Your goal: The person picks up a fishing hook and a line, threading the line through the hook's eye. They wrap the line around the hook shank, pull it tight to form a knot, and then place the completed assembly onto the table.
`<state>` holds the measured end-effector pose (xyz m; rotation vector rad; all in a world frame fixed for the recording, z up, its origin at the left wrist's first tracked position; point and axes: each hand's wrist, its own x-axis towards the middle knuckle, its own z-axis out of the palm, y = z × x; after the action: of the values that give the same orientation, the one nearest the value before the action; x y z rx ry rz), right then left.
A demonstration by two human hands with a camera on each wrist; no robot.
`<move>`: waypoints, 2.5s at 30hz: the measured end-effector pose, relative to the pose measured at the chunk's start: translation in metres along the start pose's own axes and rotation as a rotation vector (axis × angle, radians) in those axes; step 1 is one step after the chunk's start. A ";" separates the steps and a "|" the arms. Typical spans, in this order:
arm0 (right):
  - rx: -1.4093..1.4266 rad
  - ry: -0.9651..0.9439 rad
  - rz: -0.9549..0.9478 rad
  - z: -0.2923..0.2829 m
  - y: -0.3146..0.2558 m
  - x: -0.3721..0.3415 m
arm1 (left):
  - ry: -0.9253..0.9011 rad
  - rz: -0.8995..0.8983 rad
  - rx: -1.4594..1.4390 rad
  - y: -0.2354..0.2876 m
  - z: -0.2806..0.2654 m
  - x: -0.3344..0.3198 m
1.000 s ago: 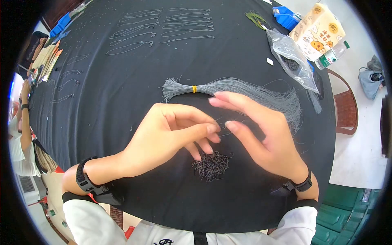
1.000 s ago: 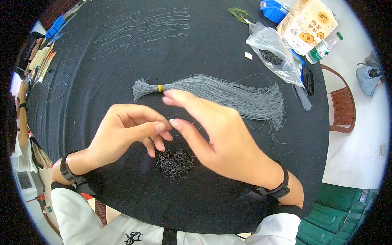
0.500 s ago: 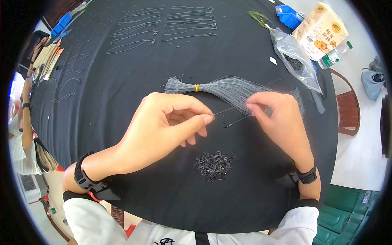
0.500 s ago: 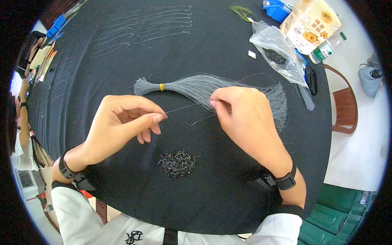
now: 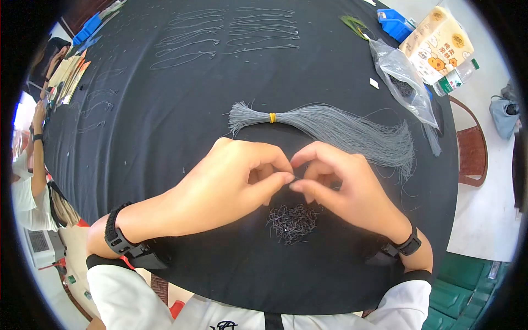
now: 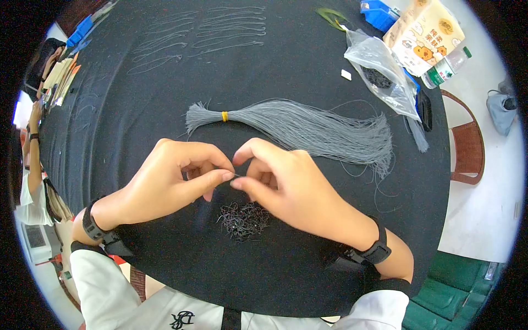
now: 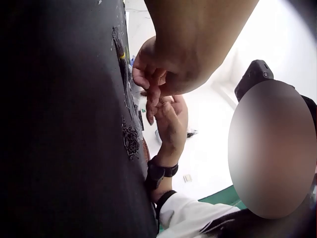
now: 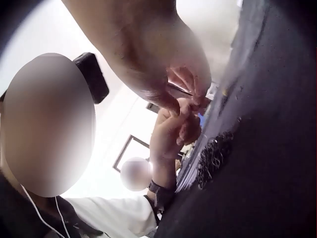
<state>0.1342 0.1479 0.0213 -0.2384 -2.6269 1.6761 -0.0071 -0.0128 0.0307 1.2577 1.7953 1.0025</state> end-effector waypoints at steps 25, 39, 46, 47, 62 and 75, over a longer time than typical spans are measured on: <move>-0.001 -0.043 0.052 -0.002 0.009 0.007 | -0.079 0.031 0.063 0.003 -0.013 0.006; 0.262 -0.041 0.092 -0.020 0.003 0.004 | 0.188 0.356 0.155 -0.012 -0.001 0.007; 0.125 0.005 0.118 -0.030 0.006 0.003 | 0.276 0.327 0.062 -0.006 -0.002 0.007; 0.074 -0.009 0.146 -0.031 0.004 0.002 | 0.288 0.339 0.071 -0.006 -0.002 0.007; 0.170 0.036 0.014 -0.012 -0.013 -0.008 | 0.300 0.589 0.256 -0.006 0.004 0.003; 0.270 0.099 0.063 -0.004 -0.011 -0.010 | 0.274 0.479 0.128 -0.004 0.005 0.001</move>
<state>0.1429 0.1455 0.0333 -0.3888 -2.3130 1.9575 -0.0044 -0.0120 0.0246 1.7534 1.8215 1.3951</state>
